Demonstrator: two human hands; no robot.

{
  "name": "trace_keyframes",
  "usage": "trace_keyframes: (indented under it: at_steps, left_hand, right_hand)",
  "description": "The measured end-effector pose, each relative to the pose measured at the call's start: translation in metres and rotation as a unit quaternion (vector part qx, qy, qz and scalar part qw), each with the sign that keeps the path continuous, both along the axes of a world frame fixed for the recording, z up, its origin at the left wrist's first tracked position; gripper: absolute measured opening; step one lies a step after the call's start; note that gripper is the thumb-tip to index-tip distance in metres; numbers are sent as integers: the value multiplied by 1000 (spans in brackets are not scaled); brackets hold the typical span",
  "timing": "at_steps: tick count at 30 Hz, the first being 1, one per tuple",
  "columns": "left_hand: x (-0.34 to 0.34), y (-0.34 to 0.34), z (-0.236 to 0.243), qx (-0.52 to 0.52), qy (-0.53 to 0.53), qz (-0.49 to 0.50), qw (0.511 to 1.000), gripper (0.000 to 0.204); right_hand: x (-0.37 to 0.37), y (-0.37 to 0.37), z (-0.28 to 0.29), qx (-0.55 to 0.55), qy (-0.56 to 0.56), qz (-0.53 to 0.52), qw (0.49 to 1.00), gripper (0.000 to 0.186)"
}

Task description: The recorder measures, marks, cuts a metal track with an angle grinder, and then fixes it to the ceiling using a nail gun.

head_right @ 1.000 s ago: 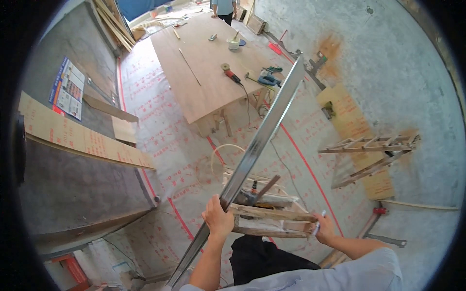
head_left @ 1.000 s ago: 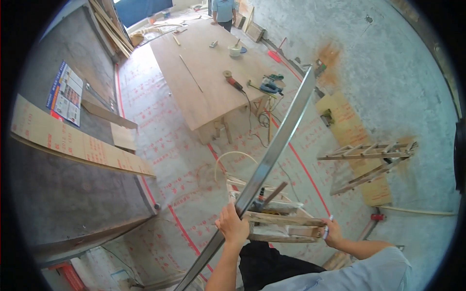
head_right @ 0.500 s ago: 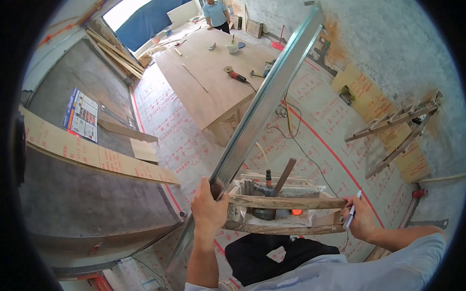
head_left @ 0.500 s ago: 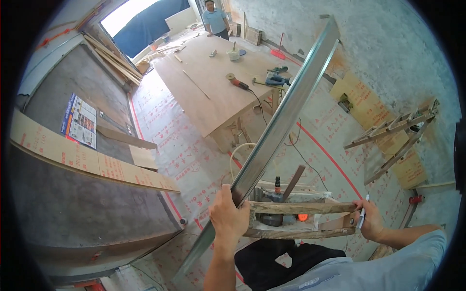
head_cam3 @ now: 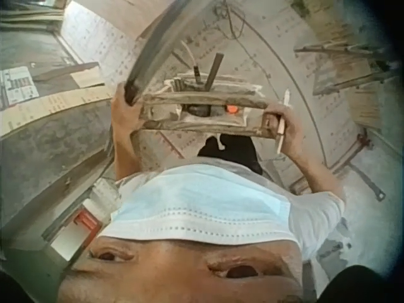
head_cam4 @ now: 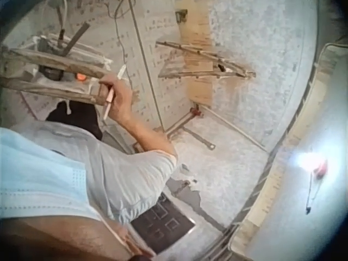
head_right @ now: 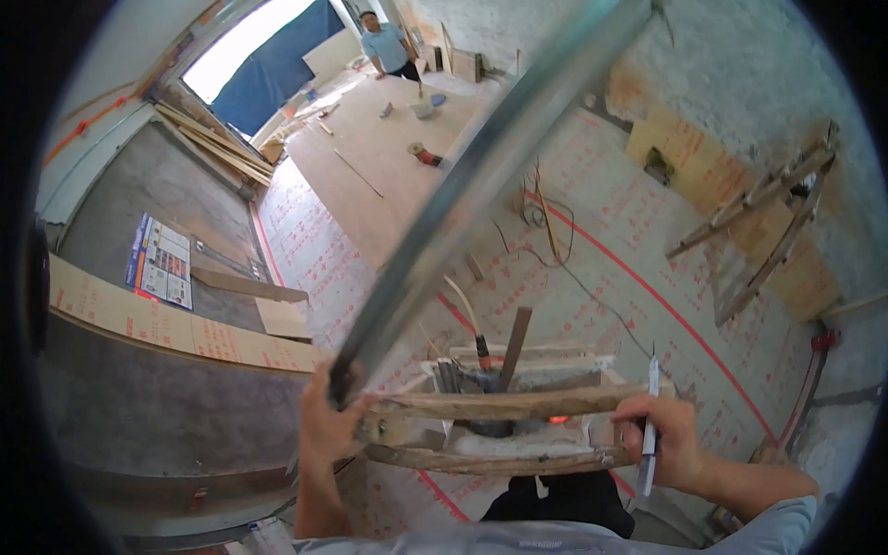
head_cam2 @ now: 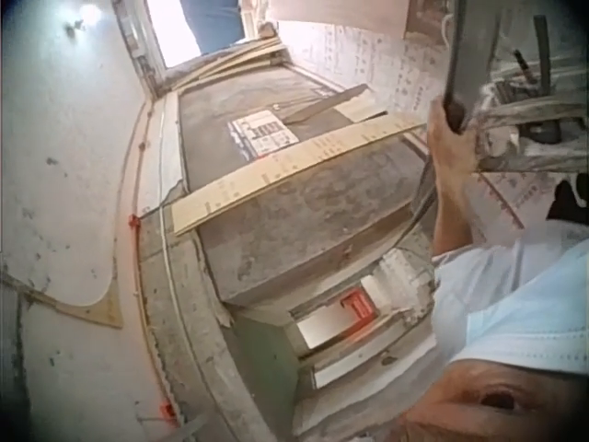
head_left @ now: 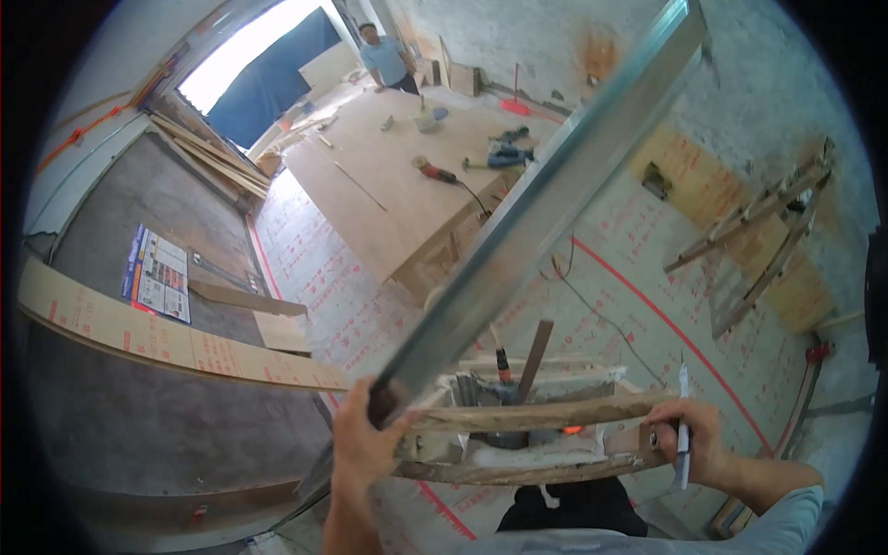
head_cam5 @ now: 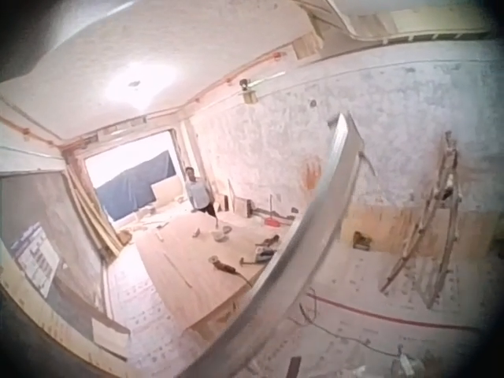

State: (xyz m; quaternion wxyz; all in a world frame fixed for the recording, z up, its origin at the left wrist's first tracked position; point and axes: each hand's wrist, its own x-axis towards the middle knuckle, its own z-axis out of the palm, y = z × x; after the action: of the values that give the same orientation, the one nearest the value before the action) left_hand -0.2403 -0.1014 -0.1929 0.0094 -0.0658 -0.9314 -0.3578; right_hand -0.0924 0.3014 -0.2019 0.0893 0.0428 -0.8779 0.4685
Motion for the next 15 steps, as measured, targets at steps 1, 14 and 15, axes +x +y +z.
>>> trace_keyframes:
  at_steps: [1,14,15]
  left_hand:
    - [1,-4,-3,-6,21,3,1000,55]
    - [-19,-3,-7,109,133,-101,980,44]
    - [-22,-3,-11,109,129,-102,980,44]
  right_hand:
    - [-2,-4,-2,8,17,-9,1000,17]
    - [-21,-8,-8,-7,61,-120,991,28]
    - [-24,-5,-14,-9,71,-107,992,28]
